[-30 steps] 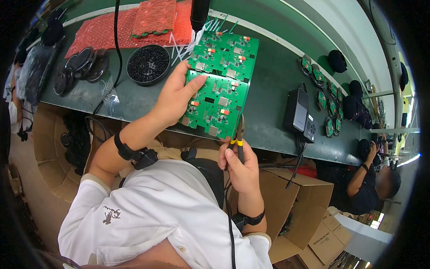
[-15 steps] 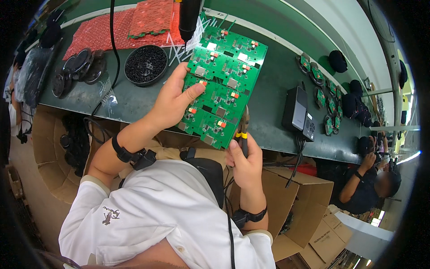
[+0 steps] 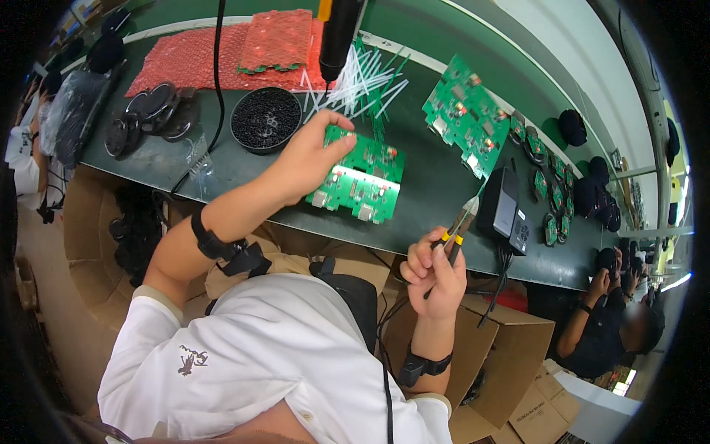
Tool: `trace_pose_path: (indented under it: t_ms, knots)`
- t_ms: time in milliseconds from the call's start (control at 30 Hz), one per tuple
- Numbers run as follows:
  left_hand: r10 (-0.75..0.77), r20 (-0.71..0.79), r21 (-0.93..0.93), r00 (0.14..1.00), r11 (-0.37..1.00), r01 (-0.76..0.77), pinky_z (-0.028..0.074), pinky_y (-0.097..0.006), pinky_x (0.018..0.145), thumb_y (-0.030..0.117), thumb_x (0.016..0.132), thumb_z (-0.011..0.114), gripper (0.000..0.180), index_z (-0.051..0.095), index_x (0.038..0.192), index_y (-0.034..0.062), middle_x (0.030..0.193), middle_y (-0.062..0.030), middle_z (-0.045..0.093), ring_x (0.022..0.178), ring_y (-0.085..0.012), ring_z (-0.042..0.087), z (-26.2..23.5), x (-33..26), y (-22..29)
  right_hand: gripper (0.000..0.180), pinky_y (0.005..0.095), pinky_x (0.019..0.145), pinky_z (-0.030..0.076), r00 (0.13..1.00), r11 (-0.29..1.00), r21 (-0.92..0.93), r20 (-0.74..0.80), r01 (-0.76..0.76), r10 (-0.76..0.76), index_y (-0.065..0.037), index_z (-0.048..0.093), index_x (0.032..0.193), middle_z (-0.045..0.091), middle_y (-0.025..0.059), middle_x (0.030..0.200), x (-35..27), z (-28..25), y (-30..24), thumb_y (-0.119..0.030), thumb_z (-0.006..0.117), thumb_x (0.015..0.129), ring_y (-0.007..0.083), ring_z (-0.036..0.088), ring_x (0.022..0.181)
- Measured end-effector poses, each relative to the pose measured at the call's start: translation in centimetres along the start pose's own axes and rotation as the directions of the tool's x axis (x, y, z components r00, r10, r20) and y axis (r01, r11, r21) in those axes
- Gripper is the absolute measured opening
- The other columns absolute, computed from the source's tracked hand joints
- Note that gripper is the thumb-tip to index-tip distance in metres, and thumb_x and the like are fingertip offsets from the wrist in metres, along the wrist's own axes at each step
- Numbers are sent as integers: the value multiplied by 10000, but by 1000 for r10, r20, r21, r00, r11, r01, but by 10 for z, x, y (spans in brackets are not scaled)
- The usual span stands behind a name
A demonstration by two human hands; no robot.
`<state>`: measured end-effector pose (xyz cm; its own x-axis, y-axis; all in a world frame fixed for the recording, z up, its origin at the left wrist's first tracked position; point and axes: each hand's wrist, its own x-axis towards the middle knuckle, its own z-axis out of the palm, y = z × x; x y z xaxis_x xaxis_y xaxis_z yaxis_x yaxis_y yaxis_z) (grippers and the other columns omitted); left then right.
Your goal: The person assembles electronic components at a workstation, using a soldering iron to attach small green circuit boards to black circular housings. They also use pliers to cut zip ties and secure wires on the devices. The person handles multiple units, moving them between the workbench and a cardboard box.
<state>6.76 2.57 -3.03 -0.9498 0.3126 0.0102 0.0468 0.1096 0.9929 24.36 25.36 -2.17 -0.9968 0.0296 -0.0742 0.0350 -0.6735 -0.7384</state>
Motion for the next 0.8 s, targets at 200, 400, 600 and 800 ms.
trace_pose_path:
  t_ms: [200, 400, 600, 800]
  knots:
    - [59, -105, 183, 993, 982, -40, 509, -379, 781, 184, 974, 675, 300, 550, 1195, 23, 1009, -183, 645, 877, -257, 655, -18, 26, 23, 194, 249, 575, 359, 1000, 1000, 6, -13, -27, 27, -56, 514, 1229, 454, 24, 842, 1, -1, 3, -155, 530, 1063, 110, 398, 699]
    - [119, -110, 157, 987, 982, -100, 486, -292, 908, 148, 970, 695, 243, 598, 1172, 52, 1107, -31, 612, 1031, -121, 585, -86, -31, 38, 220, 244, 562, 359, 998, 1000, -8, -64, 0, 0, -61, 492, 1250, 451, 17, 840, -12, -9, -2, -149, 543, 1055, 104, 405, 696]
    - [289, 87, -735, 953, 665, -135, 441, -178, 471, 226, 1046, 571, 218, 623, 1174, 59, 938, -44, 645, 614, -58, 584, -250, -42, 32, 222, 239, 560, 358, 998, 1000, -12, -68, 10, -11, -56, 481, 1252, 439, 15, 840, -11, -12, -2, -140, 535, 1054, 100, 397, 700]
    - [-114, -677, -292, 727, 949, -123, 567, -388, 675, 129, 954, 673, 216, 685, 1112, -18, 961, -145, 706, 834, -245, 687, -312, 91, -21, 203, 239, 558, 358, 1000, 999, -30, 6, -27, 27, -53, 523, 1241, 451, 19, 841, 4, 2, 8, -130, 528, 1053, 101, 397, 695]
